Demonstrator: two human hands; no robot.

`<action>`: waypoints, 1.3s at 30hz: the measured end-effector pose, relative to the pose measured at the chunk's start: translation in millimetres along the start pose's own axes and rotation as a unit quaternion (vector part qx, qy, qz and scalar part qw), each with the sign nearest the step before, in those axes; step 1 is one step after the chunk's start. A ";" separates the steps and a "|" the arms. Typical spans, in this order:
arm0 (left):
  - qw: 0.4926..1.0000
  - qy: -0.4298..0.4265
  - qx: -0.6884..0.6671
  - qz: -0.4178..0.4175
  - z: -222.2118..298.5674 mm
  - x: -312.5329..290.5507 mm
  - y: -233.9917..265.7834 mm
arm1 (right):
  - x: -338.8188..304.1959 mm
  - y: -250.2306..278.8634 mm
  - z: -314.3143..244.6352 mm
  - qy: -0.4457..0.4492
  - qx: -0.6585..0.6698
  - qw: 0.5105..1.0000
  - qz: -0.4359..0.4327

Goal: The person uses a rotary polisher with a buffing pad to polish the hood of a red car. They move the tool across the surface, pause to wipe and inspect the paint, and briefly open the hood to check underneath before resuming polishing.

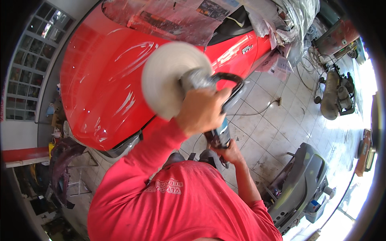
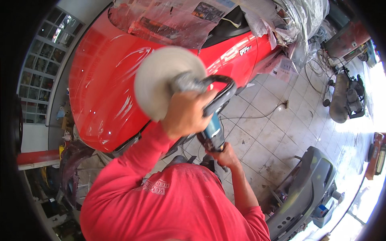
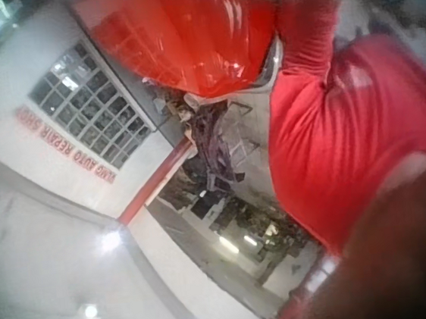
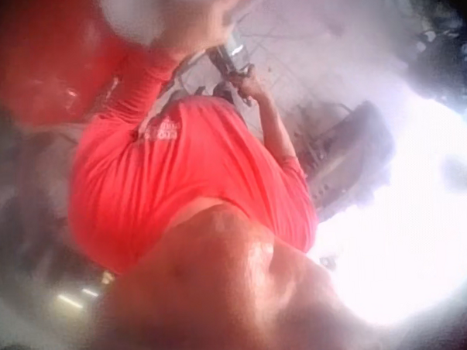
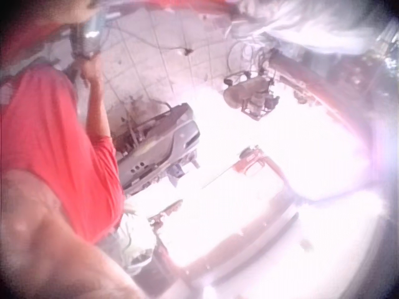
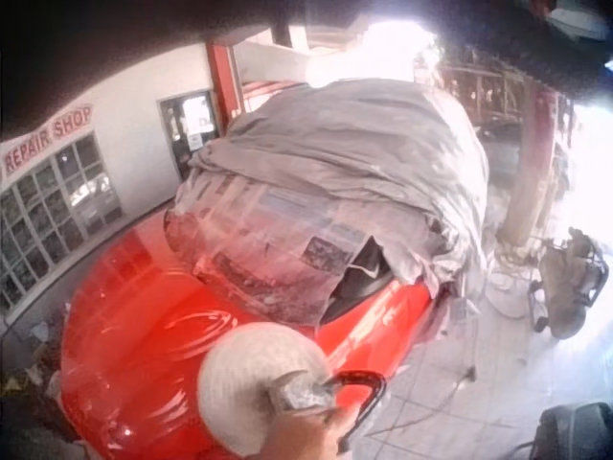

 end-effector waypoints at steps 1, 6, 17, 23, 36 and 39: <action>1.000 0.005 -0.005 0.004 6.2 -14.1 1.5 | -3.8 -4.0 5.8 0.014 -0.013 1.000 -0.007; 1.000 0.013 -0.019 0.014 13.3 -19.3 -11.9 | -13.6 3.0 -2.0 0.015 -0.023 0.998 -0.058; 0.999 0.007 0.004 0.049 7.9 -24.3 -16.1 | 16.9 21.1 26.9 0.114 -0.060 0.991 -0.029; 1.000 -0.009 -0.010 0.017 10.1 -7.2 -20.1 | 10.8 10.8 19.7 0.073 0.005 0.997 -0.039; 0.995 0.046 -0.025 0.079 8.4 -90.6 6.5 | 55.8 126.5 -146.6 0.362 -0.296 0.881 0.073; 0.991 0.065 -0.032 0.109 13.1 -108.4 7.4 | 87.0 104.3 -239.8 0.526 -0.340 0.750 0.212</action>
Point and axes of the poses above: each hand's wrist, its own x-axis towards the middle knuckle, its own y-axis out of the back of the hand, z = x × y, the point moved 2 cm from there along x, towards the middle knuckle, and after that the axes turned 9 degrees about -z, right-handed, at the moved point
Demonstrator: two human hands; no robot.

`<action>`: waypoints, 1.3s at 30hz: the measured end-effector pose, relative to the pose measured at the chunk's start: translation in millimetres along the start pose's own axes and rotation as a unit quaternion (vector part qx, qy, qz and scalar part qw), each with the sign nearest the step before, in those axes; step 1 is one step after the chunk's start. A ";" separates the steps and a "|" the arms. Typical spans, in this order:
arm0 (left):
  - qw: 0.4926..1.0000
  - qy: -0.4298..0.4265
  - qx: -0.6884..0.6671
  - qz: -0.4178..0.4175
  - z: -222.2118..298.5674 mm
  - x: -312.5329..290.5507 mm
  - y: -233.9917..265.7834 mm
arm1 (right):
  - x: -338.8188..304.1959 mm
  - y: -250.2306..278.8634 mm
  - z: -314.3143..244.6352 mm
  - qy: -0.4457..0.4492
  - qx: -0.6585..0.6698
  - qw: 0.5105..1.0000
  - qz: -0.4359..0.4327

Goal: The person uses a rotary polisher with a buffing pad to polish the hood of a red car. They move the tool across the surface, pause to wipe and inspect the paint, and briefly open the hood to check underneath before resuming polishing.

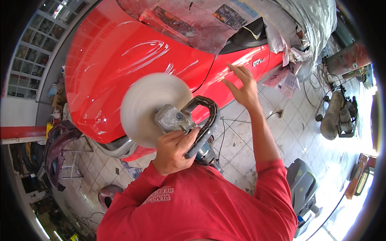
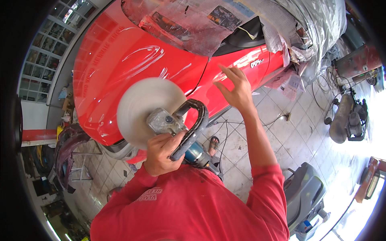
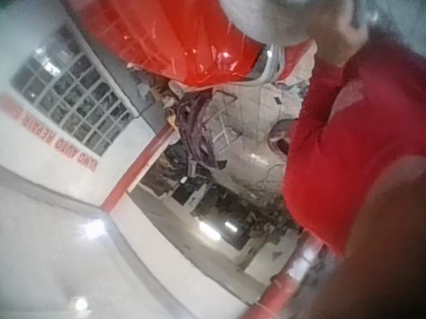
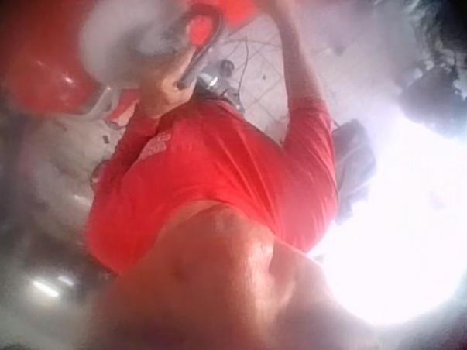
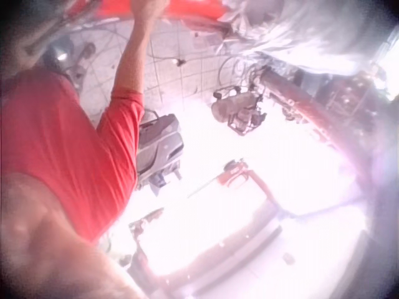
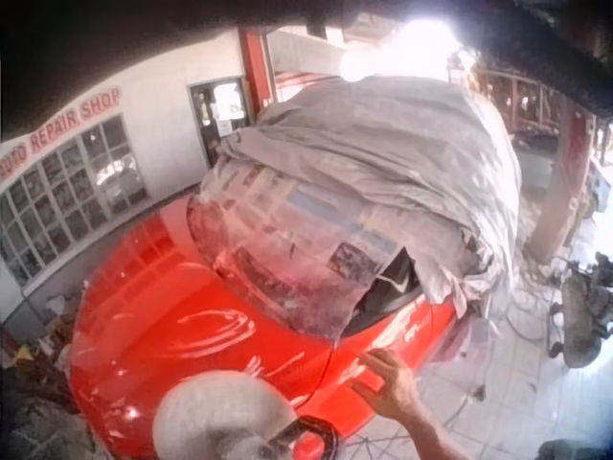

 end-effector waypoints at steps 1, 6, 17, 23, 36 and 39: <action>1.000 -0.003 -0.003 0.006 -0.9 -2.1 0.8 | 22.2 -12.4 12.3 0.023 -0.047 0.998 0.024; 1.000 0.011 -0.013 0.009 1.1 -17.1 9.1 | 44.2 -54.7 38.5 -0.006 -0.108 0.989 0.101; 0.999 0.037 -0.014 0.025 2.0 -28.0 16.1 | 72.3 -74.4 37.8 -0.080 -0.162 0.960 0.212; 0.999 0.037 -0.035 0.012 2.2 -31.8 12.7 | 127.4 -44.4 51.1 -0.221 -0.176 0.958 0.053; 0.996 0.031 -0.080 -0.031 7.4 -30.0 -9.4 | 124.2 -34.7 22.7 0.016 -0.201 0.979 -0.035; 0.996 0.033 -0.064 -0.050 8.3 -31.3 -7.8 | 152.6 -38.5 40.5 -0.014 -0.281 0.955 -0.090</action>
Point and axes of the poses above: each hand's wrist, its own x-axis towards the middle knuckle, its own y-axis out of the back of the hand, z = x × y, the point moved 2 cm from there along x, towards the middle knuckle, and after that the axes turned 9 degrees about -z, right-handed, at the moved point
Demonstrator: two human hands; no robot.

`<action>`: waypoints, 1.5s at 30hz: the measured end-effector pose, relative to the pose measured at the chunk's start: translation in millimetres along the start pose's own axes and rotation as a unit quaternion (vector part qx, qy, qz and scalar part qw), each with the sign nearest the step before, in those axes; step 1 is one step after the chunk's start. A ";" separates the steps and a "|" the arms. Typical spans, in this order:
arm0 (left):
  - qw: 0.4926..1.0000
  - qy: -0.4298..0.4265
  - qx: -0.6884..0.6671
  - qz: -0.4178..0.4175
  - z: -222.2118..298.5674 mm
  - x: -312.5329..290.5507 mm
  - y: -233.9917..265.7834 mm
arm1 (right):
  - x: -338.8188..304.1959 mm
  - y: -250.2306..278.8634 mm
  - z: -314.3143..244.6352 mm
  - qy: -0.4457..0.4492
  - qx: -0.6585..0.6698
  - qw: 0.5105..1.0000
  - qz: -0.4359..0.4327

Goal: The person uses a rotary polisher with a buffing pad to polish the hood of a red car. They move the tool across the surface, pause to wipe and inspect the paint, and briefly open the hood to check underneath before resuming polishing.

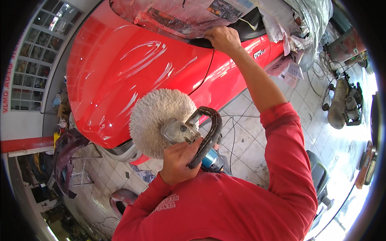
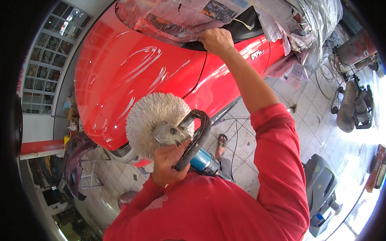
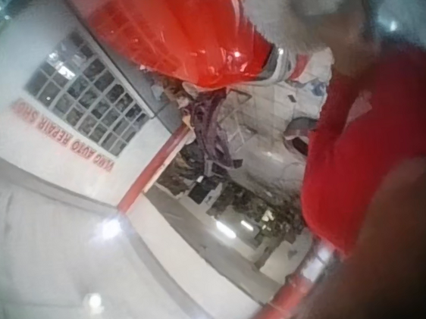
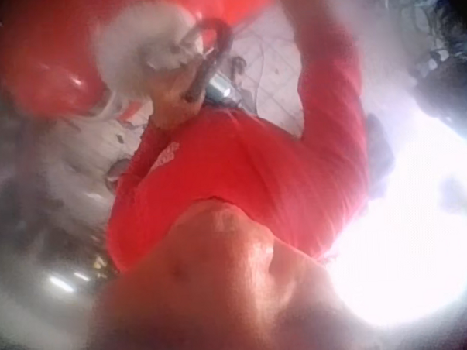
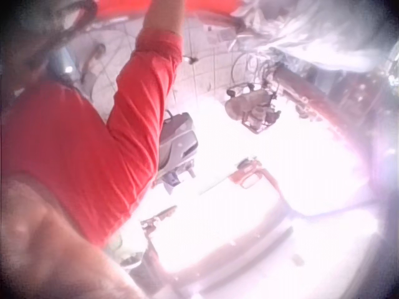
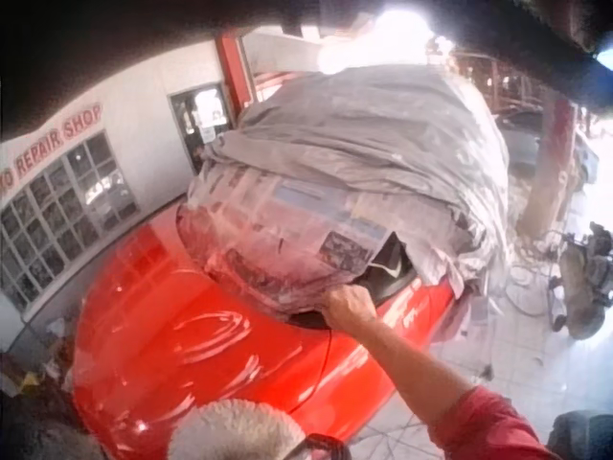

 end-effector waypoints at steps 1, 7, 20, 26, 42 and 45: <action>1.000 -0.010 0.005 0.007 1.2 1.0 0.3 | 11.5 0.2 3.4 -0.019 -0.022 0.999 -0.021; 1.000 -0.025 0.017 0.008 0.4 1.7 -2.5 | 63.8 -3.9 7.9 -0.022 -0.052 0.998 -0.025; 0.999 -0.016 0.011 0.036 2.0 7.3 -11.0 | -361.9 -50.7 -40.3 -0.085 0.594 0.730 -0.326; 0.999 -0.039 0.026 0.018 2.9 28.1 -22.8 | -469.6 -65.0 -128.0 -0.222 0.625 0.666 -0.341; 0.994 -0.104 0.022 -0.008 -2.1 98.9 -24.1 | -438.0 -52.8 -106.4 -0.276 0.594 0.710 -0.259; 0.994 -0.108 0.013 -0.006 -2.2 133.1 -24.0 | -429.1 -45.5 -89.4 -0.300 0.621 0.685 -0.235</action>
Point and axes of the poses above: each hand's wrist, its own x-axis towards the middle knuckle, its own y-axis out of the back of the hand, z = x × y, the point moved 2 cm from there along x, towards the middle knuckle, and after that the axes turned 9 degrees about -z, right-handed, at the moved point
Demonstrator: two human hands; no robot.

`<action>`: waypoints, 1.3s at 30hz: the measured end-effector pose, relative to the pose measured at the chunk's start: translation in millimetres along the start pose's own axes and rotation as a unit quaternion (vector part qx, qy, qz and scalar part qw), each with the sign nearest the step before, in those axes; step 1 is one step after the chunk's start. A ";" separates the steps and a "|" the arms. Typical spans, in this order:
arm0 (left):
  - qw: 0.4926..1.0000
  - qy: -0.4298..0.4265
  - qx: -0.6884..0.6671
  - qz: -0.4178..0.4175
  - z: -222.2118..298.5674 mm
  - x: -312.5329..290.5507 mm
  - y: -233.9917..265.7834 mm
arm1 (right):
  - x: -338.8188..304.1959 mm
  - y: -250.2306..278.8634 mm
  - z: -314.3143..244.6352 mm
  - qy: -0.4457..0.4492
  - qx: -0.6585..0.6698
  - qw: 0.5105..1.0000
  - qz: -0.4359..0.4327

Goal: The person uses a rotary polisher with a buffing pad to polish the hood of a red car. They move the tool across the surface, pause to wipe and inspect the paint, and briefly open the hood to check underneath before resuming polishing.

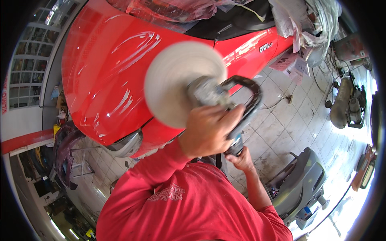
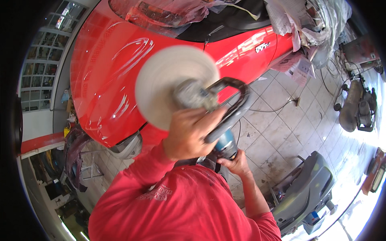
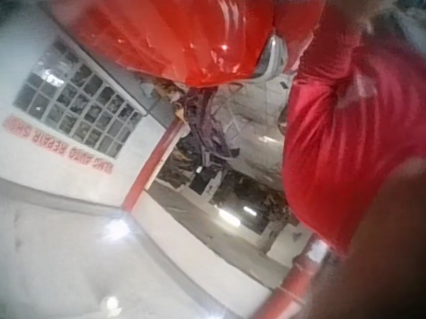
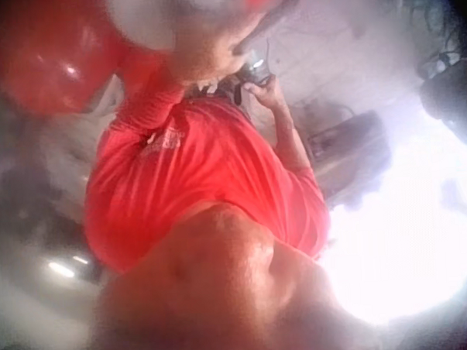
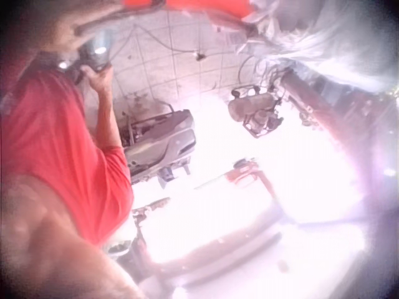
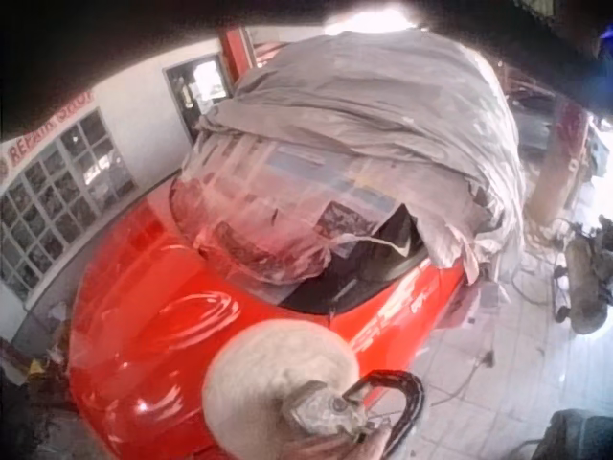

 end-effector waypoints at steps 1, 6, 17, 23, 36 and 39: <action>1.000 0.009 -0.008 -0.019 0.4 19.4 3.1 | 1.2 7.9 -4.3 -0.014 0.025 1.000 0.003; 1.000 0.019 -0.012 -0.016 0.9 73.5 -3.8 | 7.2 55.3 -34.9 0.019 0.094 0.994 -0.042; 1.000 0.005 -0.006 -0.010 4.8 84.7 -9.9 | 8.0 56.2 -15.7 -0.005 0.126 0.991 -0.042; 0.998 0.048 0.023 -0.038 4.9 60.6 -0.1 | 10.8 35.2 -31.8 -0.006 0.084 0.995 -0.052; 0.997 -0.049 0.037 -0.038 -21.7 -85.5 56.3 | 36.1 -109.9 8.9 0.074 0.034 0.996 -0.037; 0.997 -0.042 0.028 -0.050 -17.0 -142.5 79.4 | 39.4 -133.7 30.0 0.070 -0.025 0.988 -0.134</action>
Point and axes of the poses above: each hand's wrist, its own x-axis towards the middle knuckle, its own y-axis out of the back of the hand, z = x × y, the point moved 2 cm from there along x, towards the middle knuckle, and after that the axes turned 9 degrees about -z, right-handed, at the moved point
